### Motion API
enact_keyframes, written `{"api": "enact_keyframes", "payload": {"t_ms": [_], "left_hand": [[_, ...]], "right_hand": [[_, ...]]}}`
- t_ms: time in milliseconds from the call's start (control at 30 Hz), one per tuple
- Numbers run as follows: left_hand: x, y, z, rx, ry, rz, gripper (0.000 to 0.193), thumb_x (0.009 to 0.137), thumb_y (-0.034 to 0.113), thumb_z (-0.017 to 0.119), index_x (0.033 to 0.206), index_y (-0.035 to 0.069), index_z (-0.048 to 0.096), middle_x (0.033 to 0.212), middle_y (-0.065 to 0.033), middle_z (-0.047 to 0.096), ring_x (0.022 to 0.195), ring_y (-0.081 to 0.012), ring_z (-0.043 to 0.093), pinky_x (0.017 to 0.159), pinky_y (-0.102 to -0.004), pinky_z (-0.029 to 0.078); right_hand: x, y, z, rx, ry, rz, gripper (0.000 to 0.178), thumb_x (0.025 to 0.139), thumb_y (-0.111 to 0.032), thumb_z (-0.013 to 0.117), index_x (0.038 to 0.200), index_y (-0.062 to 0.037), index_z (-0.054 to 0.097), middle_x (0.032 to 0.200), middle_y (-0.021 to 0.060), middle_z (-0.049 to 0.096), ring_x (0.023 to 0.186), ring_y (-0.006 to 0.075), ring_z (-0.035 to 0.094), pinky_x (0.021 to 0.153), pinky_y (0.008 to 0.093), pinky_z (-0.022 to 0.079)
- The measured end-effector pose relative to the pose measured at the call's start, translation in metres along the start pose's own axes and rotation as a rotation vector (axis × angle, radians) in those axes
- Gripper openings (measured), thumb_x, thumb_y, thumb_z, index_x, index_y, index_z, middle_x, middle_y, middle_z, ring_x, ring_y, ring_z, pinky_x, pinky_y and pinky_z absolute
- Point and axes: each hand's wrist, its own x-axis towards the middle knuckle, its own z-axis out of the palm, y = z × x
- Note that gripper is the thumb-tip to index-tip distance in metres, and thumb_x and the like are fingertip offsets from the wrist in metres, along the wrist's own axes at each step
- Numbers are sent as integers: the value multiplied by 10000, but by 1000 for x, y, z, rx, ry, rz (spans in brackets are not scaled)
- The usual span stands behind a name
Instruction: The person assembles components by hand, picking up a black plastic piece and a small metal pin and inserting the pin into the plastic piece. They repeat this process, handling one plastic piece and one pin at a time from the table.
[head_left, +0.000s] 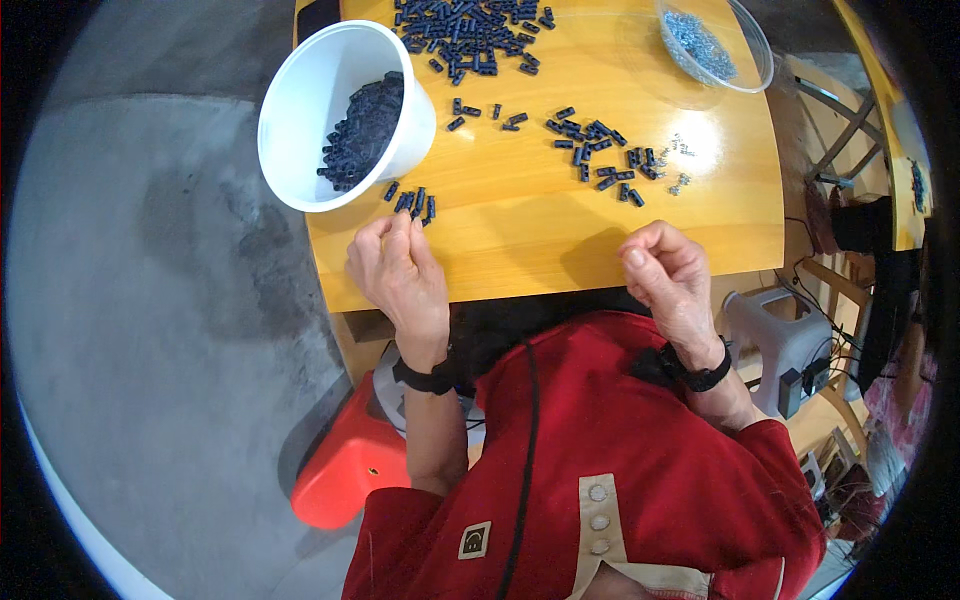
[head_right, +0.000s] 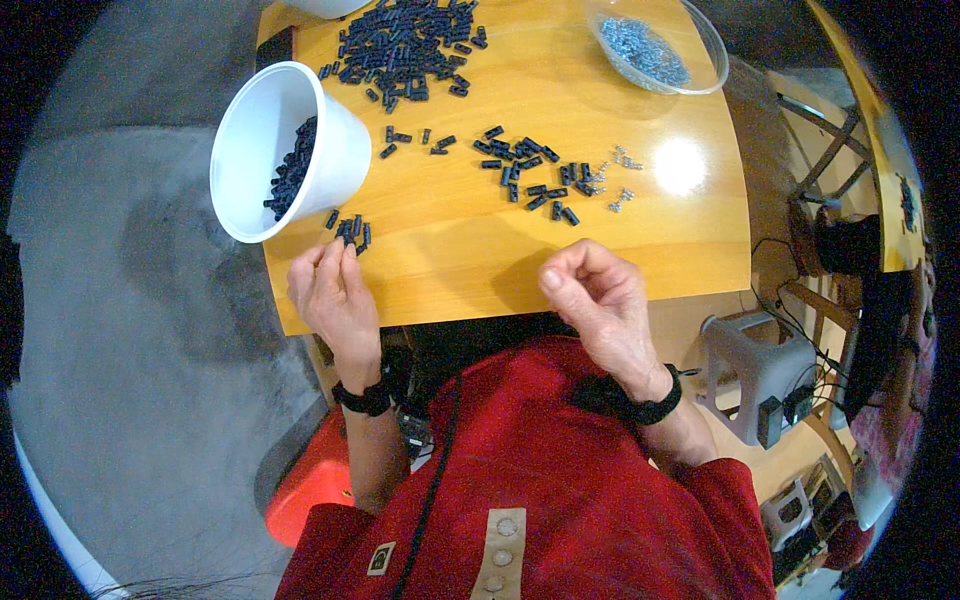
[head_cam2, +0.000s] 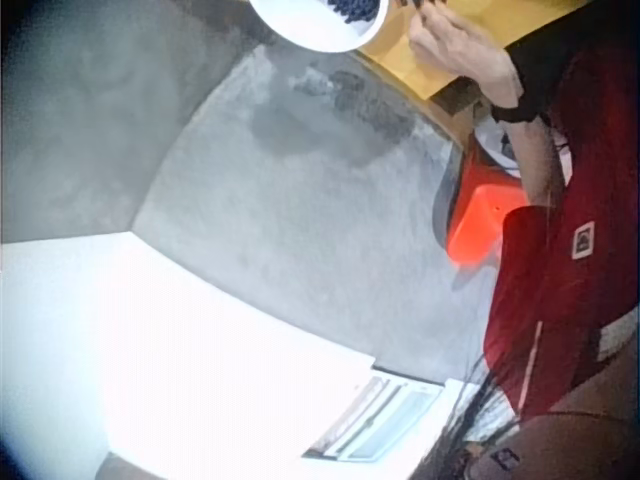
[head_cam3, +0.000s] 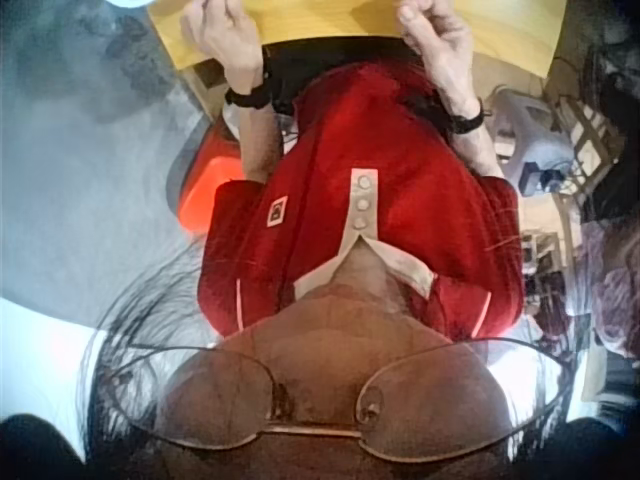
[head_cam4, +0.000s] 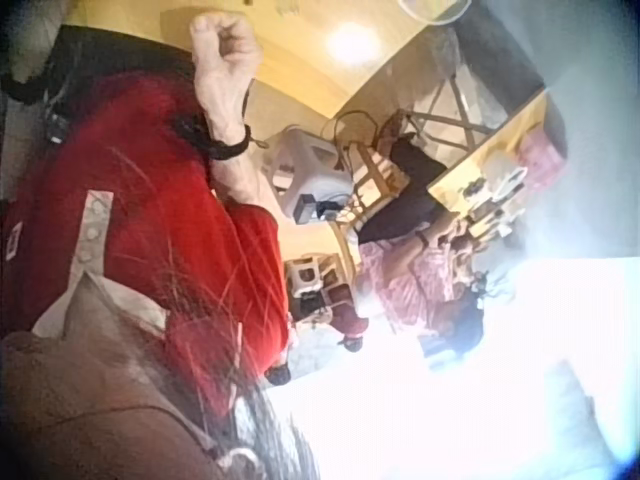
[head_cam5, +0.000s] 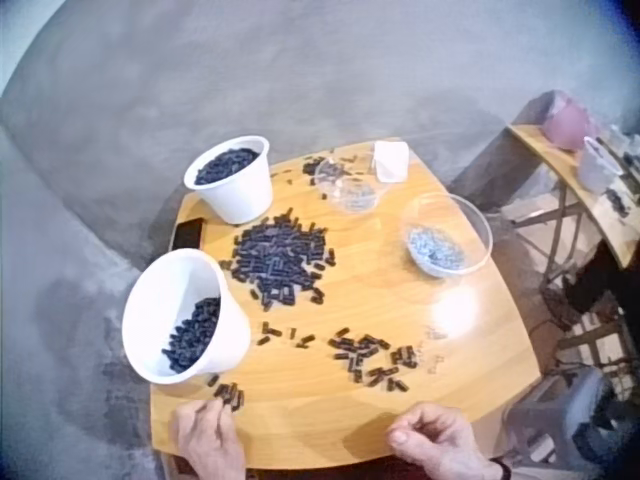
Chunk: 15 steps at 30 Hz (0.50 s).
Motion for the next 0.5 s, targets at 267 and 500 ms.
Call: {"api": "enact_keyframes", "payload": {"t_ms": [267,500], "left_hand": [[3,-9,11,43,-74,-10,119,824,116,708,908,34,724,914,-92,629,891,-269,592,807,-392,437],[4,-8,11,51,-56,-17,144,837,125,709,939,25,729,925,-80,635,904,-254,600,802,-384,443]], "right_hand": [[5,4,-9,-234,330,-272,102,907,-88,694,867,-33,617,744,-60,571,660,21,481,608,181,394],[19,-3,-10,-840,418,-463,99,833,-73,739,877,-10,676,706,69,611,599,131,565,530,267,458]]}}
